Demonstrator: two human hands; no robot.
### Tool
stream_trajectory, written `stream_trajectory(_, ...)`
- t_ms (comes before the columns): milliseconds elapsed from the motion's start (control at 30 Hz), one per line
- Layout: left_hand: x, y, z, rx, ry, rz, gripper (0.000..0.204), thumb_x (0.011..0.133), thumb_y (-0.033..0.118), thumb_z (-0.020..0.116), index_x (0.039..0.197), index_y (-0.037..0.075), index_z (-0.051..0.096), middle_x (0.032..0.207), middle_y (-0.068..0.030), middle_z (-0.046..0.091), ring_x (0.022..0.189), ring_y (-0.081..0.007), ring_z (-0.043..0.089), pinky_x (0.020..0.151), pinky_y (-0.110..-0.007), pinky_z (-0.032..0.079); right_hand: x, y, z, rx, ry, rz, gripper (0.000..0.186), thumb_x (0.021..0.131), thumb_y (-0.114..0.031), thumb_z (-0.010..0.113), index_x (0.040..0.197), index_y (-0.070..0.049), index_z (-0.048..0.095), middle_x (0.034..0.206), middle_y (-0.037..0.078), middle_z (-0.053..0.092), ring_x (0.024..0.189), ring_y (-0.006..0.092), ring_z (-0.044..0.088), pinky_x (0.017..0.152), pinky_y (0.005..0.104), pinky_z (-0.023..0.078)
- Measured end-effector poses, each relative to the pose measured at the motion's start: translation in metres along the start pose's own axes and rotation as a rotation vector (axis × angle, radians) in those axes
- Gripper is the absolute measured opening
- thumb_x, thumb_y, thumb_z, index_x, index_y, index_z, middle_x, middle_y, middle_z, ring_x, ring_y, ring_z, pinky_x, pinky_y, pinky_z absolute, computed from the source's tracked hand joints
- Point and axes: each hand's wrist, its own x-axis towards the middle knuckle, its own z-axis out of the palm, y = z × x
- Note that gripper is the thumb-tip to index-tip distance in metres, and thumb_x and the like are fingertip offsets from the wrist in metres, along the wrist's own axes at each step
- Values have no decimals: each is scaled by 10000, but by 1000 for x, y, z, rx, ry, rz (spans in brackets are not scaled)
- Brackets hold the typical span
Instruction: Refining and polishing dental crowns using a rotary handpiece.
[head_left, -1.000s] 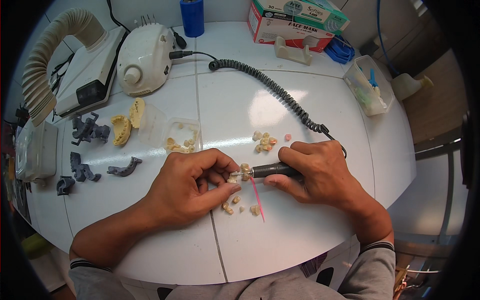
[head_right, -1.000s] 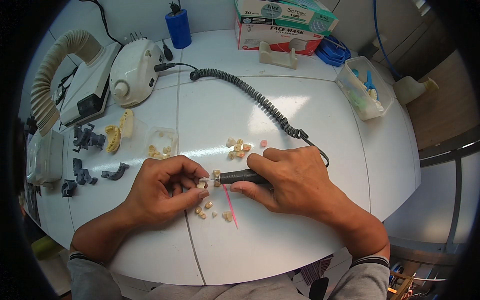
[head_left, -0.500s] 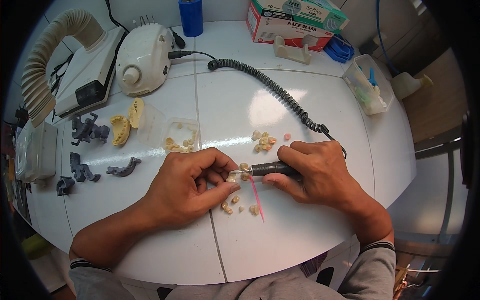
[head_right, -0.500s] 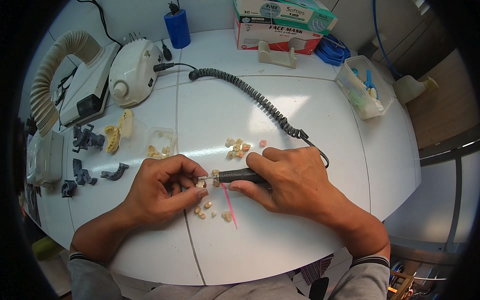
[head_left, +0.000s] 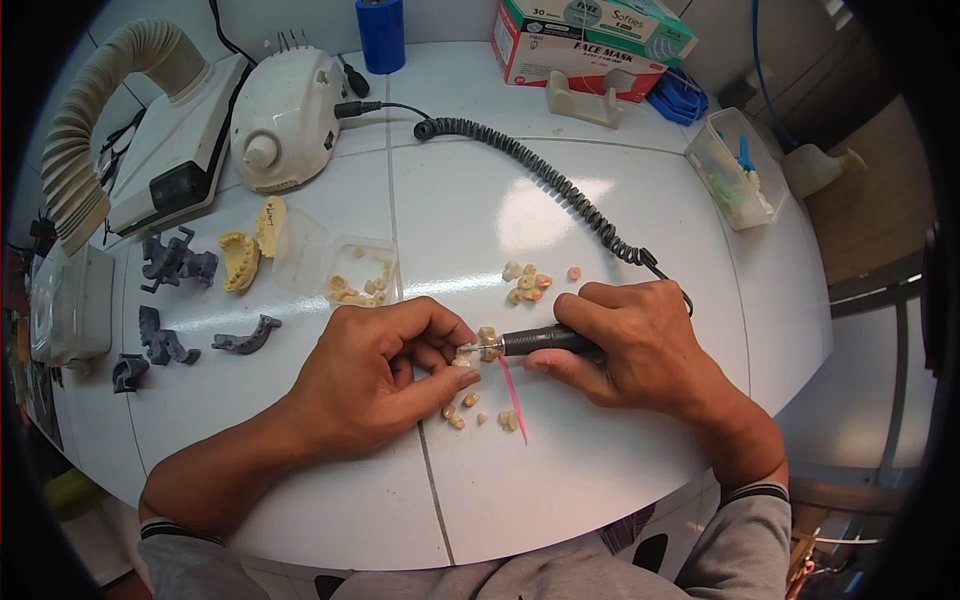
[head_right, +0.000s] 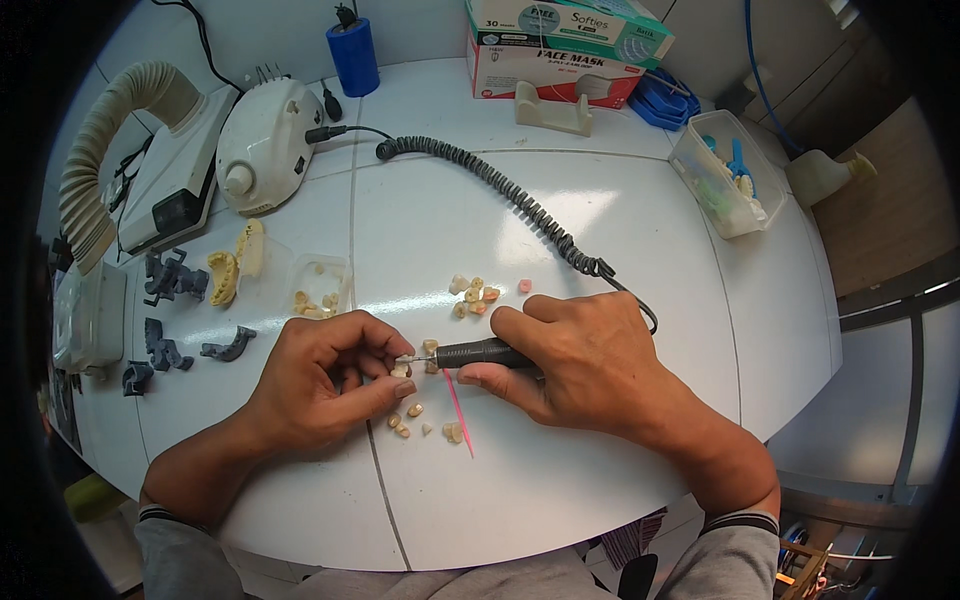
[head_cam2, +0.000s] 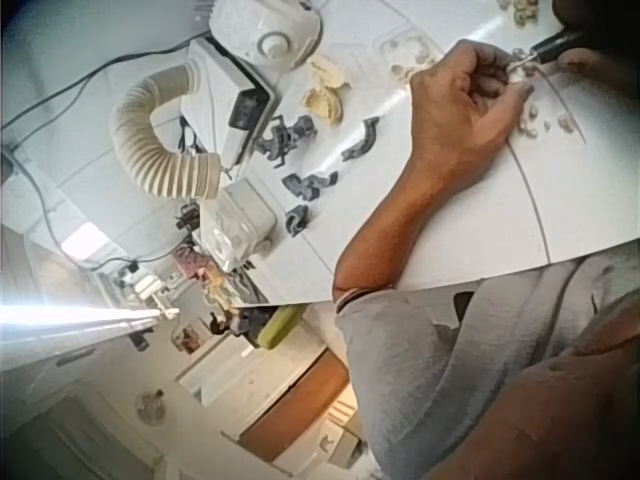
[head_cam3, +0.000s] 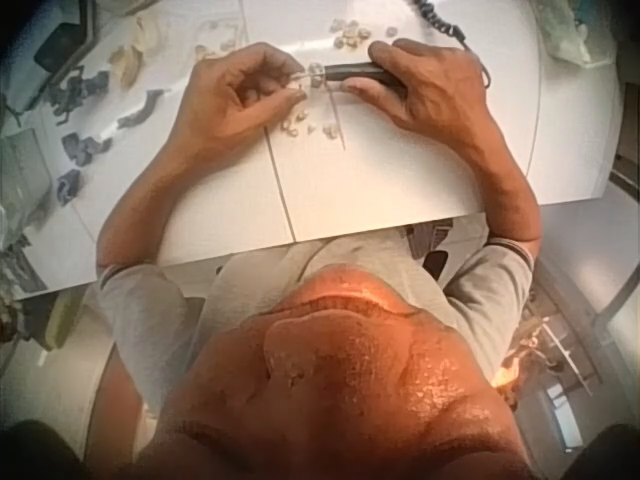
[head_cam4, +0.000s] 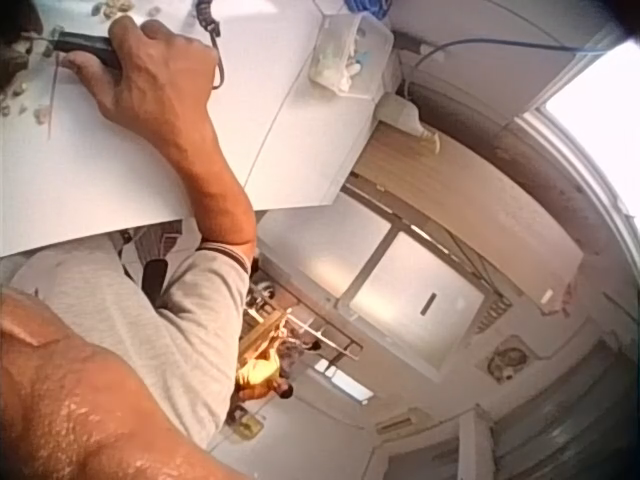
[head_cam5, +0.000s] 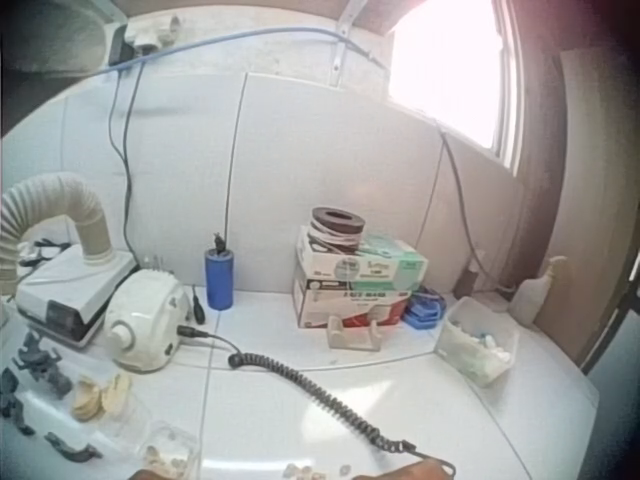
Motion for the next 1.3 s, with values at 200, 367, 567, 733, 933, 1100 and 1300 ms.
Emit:
stream_trajectory(200, 0, 3, 0, 1, -10, -6, 285, 906, 127, 865, 1115, -34, 756, 838, -11, 728, 646, -5, 579, 544, -163, 389, -1, 1, 2, 26, 27, 12, 505, 948, -580, 788, 934, -76, 760, 678, 66, 680, 506, 252, 643, 466, 390, 454)
stream_trajectory(367, 1, 2, -1, 13, -12, -5, 287, 906, 132, 868, 1111, -33, 755, 829, -6, 726, 645, -5, 579, 542, -164, 388, -1, 0, 1, 12, 7, 12, 505, 949, -582, 786, 933, -78, 756, 677, 66, 679, 505, 253, 642, 465, 392, 453)
stream_trajectory(567, 1, 1, 0, -3, -1, -2, 283, 909, 131, 868, 1107, -36, 755, 828, -6, 726, 648, 0, 579, 541, -161, 384, -1, 0, 2, 0, -5, 14, 504, 949, -584, 783, 935, -81, 753, 671, 63, 670, 501, 256, 634, 467, 399, 450)
stream_trajectory(733, 1, 0, 1, -7, 8, 15, 276, 910, 126, 867, 1101, -38, 755, 828, -7, 726, 648, 1, 580, 536, -160, 379, -1, 0, 2, 16, 0, 4, 503, 949, -585, 782, 915, -85, 740, 663, 61, 660, 503, 258, 632, 471, 402, 451)
stream_trajectory(933, 1, 0, 1, 22, 2, 8, 283, 906, 134, 872, 1096, -40, 755, 822, -14, 728, 638, -5, 583, 531, -165, 384, -1, -1, 1, -5, 11, -17, 465, 910, -525, 853, 897, -75, 735, 633, 45, 617, 493, 218, 607, 470, 375, 419)
stream_trajectory(1100, 1, 1, 0, 31, 2, 23, 290, 901, 132, 875, 1099, -42, 754, 822, -18, 732, 641, -9, 594, 528, -167, 388, -1, -2, 3, -26, 18, -12, 478, 905, -539, 851, 894, -75, 739, 631, 44, 619, 487, 216, 603, 468, 373, 418)
stream_trajectory(1300, 1, -3, 2, 20, 12, 50, 283, 904, 130, 873, 1096, -41, 754, 824, -18, 732, 631, -7, 585, 527, -167, 385, 0, -1, 1, 5, 7, -6, 455, 910, -514, 853, 891, -74, 737, 634, 46, 623, 487, 217, 606, 468, 369, 419)
